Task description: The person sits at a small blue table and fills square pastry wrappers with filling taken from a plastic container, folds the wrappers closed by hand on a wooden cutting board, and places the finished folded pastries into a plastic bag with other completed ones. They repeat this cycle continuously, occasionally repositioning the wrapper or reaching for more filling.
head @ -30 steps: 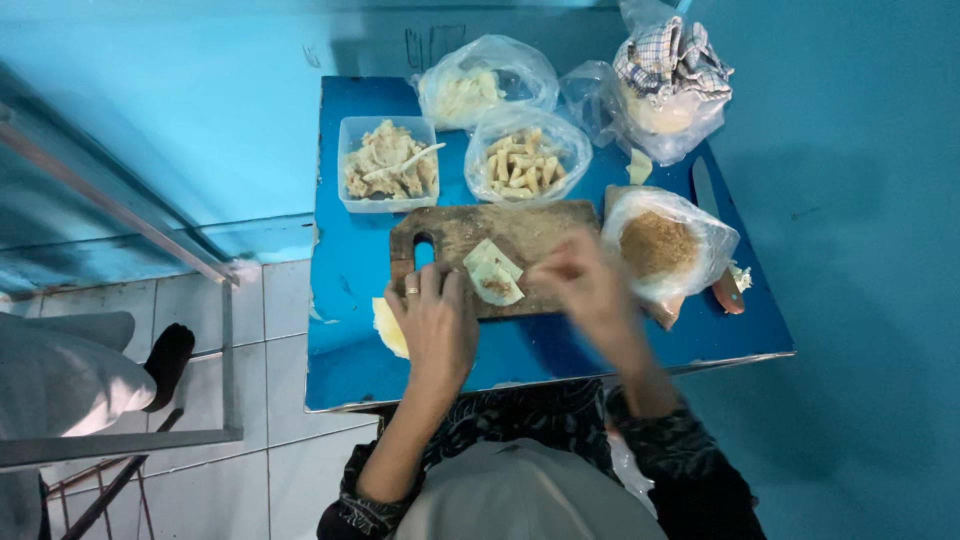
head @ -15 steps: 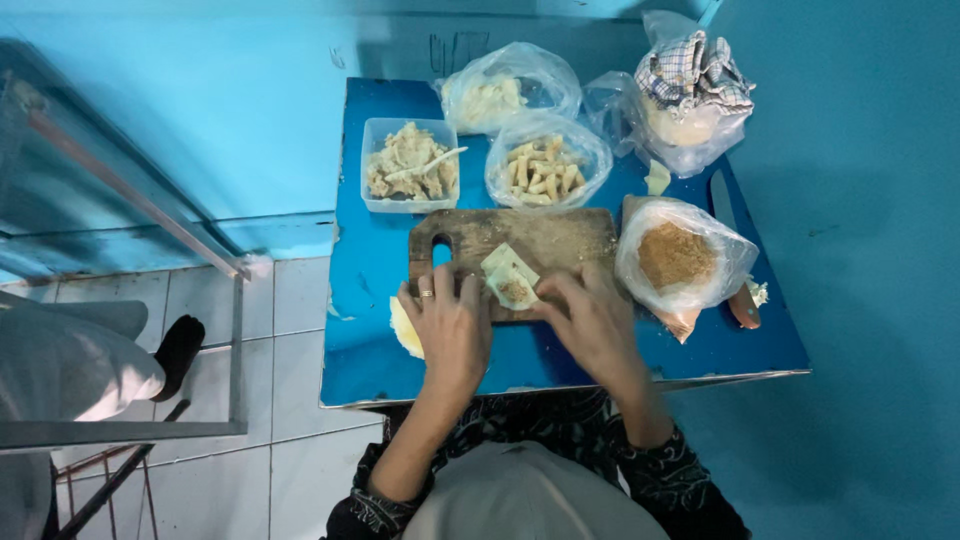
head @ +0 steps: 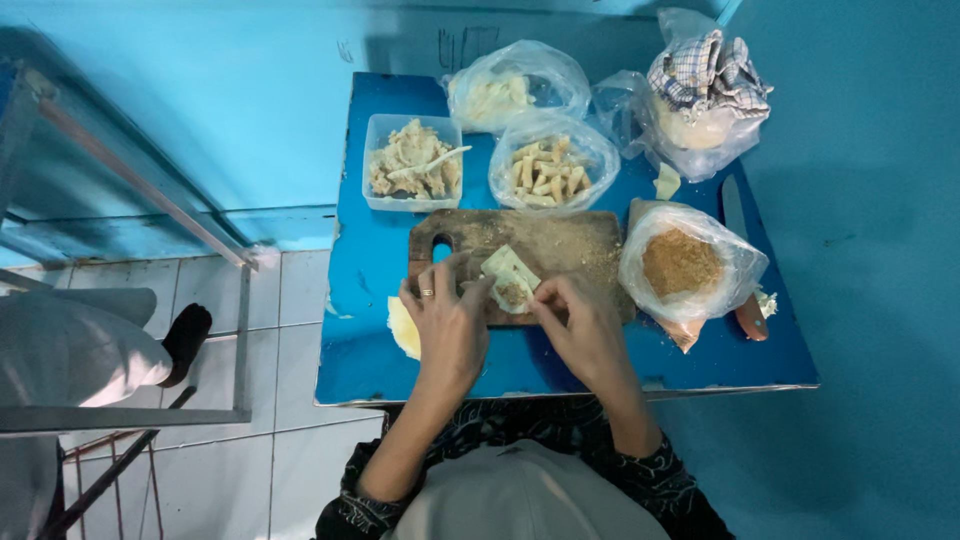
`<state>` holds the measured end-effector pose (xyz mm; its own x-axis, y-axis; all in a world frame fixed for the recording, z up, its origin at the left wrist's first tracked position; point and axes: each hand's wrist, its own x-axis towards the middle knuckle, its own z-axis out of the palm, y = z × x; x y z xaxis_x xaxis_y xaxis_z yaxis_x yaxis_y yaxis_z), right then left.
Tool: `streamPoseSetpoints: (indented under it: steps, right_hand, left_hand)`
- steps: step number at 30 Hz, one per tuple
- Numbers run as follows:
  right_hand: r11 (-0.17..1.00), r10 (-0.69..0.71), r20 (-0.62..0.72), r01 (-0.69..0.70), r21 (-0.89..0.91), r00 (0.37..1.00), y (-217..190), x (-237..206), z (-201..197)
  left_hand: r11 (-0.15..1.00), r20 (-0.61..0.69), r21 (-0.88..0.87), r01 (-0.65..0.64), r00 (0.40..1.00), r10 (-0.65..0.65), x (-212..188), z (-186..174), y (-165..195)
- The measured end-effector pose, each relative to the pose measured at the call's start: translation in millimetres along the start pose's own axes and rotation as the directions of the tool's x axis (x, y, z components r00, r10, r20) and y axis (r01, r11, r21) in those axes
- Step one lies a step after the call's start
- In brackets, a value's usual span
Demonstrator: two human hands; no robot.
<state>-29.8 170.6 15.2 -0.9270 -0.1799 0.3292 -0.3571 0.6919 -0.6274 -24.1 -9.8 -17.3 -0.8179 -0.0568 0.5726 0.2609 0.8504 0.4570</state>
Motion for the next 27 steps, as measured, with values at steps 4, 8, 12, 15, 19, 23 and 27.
streamPoseSetpoints:
  steps: [4, 8, 12, 15, 19, 23, 27]
  right_hand:
    - [0.976, -0.112, -0.046, 0.102, -0.193, 0.993, 0.6, -2.9, -1.8]
    - [0.957, -0.161, -0.046, 0.144, -0.25, 0.986, 0.4, -0.1, 1.8]
    - [0.978, -0.051, -0.003, 0.049, -0.205, 0.999, -0.9, 2.4, 3.4]
    - [0.983, -0.07, -0.032, 0.064, -0.17, 0.997, -2.5, 2.2, 1.0]
    - [0.986, -0.027, -0.027, 0.022, -0.163, 0.999, -5.6, 2.5, -2.5]
    - [0.973, -0.075, -0.016, 0.069, -0.222, 0.997, -7.9, 2.5, -2.9]
    - [0.975, -0.105, -0.024, 0.098, -0.201, 0.994, -6.0, 3.1, -1.6]
  left_hand:
    - [1.0, -0.008, -0.029, -0.008, 1.0, 0.007, 2.4, -4.5, -1.9]
    - [1.0, 0.043, -0.02, 0.011, 0.999, -0.01, 5.9, -2.9, 2.7]
    - [0.999, -0.015, -0.01, -0.042, 0.999, 0.042, 7.8, -1.2, 4.5]
    - [0.997, 0.003, -0.06, -0.044, 0.999, 0.045, 6.8, -1.1, 3.0]
    - [0.993, 0.025, -0.106, -0.047, 0.998, 0.05, 5.2, -1.3, 1.7]
    - [1.0, 0.025, 0.007, 0.015, 1.0, -0.015, 7.6, 0.0, 4.9]
    - [0.998, 0.059, -0.038, 0.059, 0.997, -0.057, 7.6, -2.1, 4.2]
